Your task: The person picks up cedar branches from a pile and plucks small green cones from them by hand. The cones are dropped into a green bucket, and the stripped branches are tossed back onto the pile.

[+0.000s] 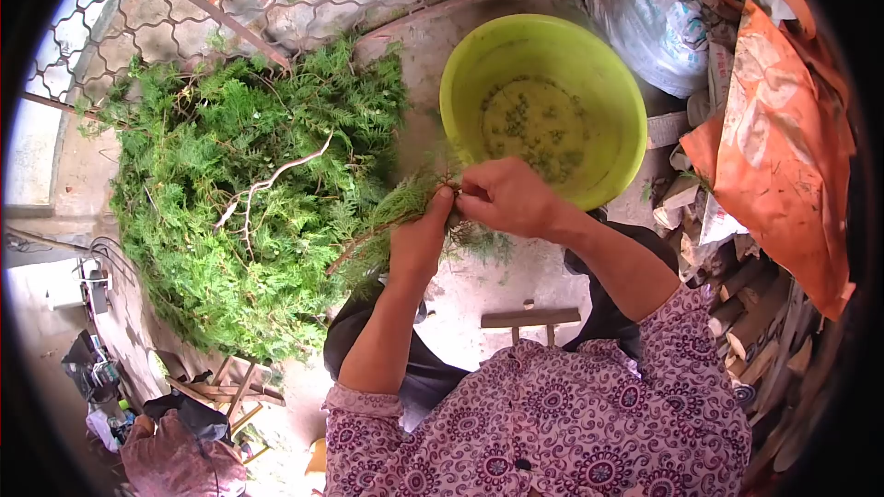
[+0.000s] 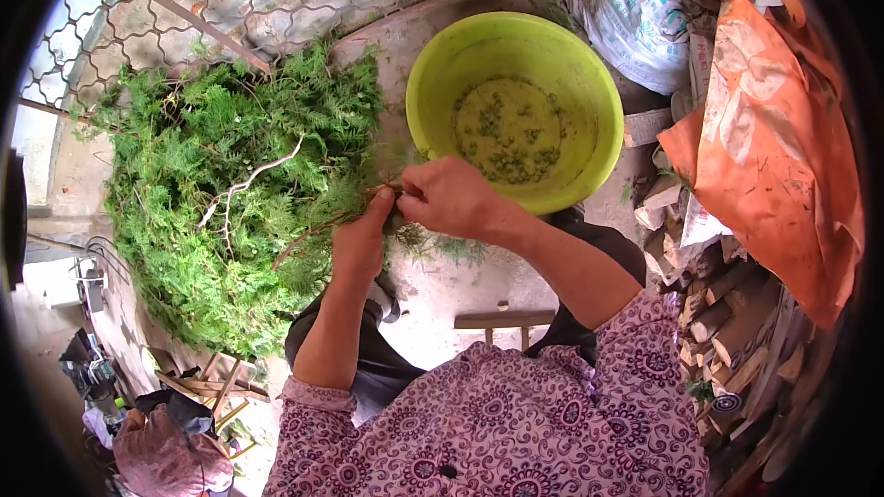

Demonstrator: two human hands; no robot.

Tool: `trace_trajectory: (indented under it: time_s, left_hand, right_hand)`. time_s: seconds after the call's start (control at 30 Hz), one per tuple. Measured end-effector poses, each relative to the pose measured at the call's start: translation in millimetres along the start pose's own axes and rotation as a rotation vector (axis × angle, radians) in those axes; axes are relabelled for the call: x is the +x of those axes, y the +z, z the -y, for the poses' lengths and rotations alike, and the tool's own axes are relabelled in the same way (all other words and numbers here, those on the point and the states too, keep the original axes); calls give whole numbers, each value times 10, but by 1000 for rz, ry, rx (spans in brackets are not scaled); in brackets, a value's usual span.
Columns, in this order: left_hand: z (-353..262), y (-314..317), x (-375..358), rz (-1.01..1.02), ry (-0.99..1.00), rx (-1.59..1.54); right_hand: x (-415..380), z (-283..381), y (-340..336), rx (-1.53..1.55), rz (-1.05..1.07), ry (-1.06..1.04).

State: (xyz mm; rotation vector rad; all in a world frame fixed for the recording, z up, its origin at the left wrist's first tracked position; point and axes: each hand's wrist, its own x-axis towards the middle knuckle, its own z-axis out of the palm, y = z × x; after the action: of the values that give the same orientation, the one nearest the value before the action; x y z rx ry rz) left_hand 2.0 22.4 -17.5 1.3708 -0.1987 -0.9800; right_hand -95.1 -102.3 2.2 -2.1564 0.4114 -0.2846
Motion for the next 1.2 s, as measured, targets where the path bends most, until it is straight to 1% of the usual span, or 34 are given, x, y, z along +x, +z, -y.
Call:
trace_trajectory:
  time_s: [0.07,0.1,0.13,0.17,0.2,0.23,0.27,0.3,0.37,0.4,0.43,0.5,0.53,0.6,0.63,0.7,0.73,0.8,0.83,0.93,1.03,1.1,1.13,1.2]
  left_hand:
    - [-7,-9,-4,-31,-27,-27]
    - [-15,-12,6,-59,-49,-54]
    - [-17,-53,50,-59,-48,-55]
    - [-13,-130,119,-69,-91,-63]
    - [-34,-166,137,-83,-135,-73]
    - [-37,-163,118,-92,-133,-79]
    - [-51,-137,84,-75,-102,-159]
    - [-64,-114,63,-51,-75,-232]
    - [-14,-121,77,-63,-103,-246]
    - [-2,-119,87,-81,-122,-270]
    - [-18,-112,90,-82,-118,-273]
    - [-45,-110,75,-45,-128,-289]
    - [-31,-114,77,-45,-130,-287]
    - [4,-112,93,-61,-124,-268]
    - [7,-109,92,-60,-125,-267]
    - [12,-115,78,-47,-144,-265]
    - [16,-110,75,-47,-144,-264]
    - [29,-95,66,-42,-121,-228]
    - [44,-99,69,-41,-122,-228]
    - [76,-117,68,-12,-166,-177]
    - [63,-109,53,34,-116,-131]
    - [64,-122,59,37,-99,-197]
    - [51,-127,59,38,-99,-197]
    - [19,-135,52,88,-130,-191]
  right_hand:
    - [-2,-50,13,104,20,37]
    - [-5,-18,-13,104,21,37]
    - [-6,47,-69,318,101,80]
    - [-3,110,-121,531,183,122]
    - [-27,168,-157,531,190,120]
    - [-68,217,-191,761,302,162]
    - [-100,229,-205,995,411,206]
    - [-88,167,-216,1000,410,207]
    - [-39,16,-247,1317,335,206]
    - [-28,140,-322,1345,256,256]
    - [-11,184,-345,1341,259,254]
    - [-2,224,-346,961,167,292]
    - [-15,161,-279,963,167,293]
    - [-43,12,-111,427,77,126]
    - [-65,9,-81,428,75,128]
    - [-79,66,-10,104,21,6]
    - [-81,57,24,105,20,6]
    - [-90,2,111,-6,-58,-83]
    - [-94,-4,124,-7,-59,-82]
    - [-94,-22,152,-65,-84,-122]
    - [-87,-46,151,-86,-99,-146]
    - [-70,-45,105,115,8,-42]
    - [-60,-40,80,115,8,-42]
    - [-48,-19,37,193,42,68]
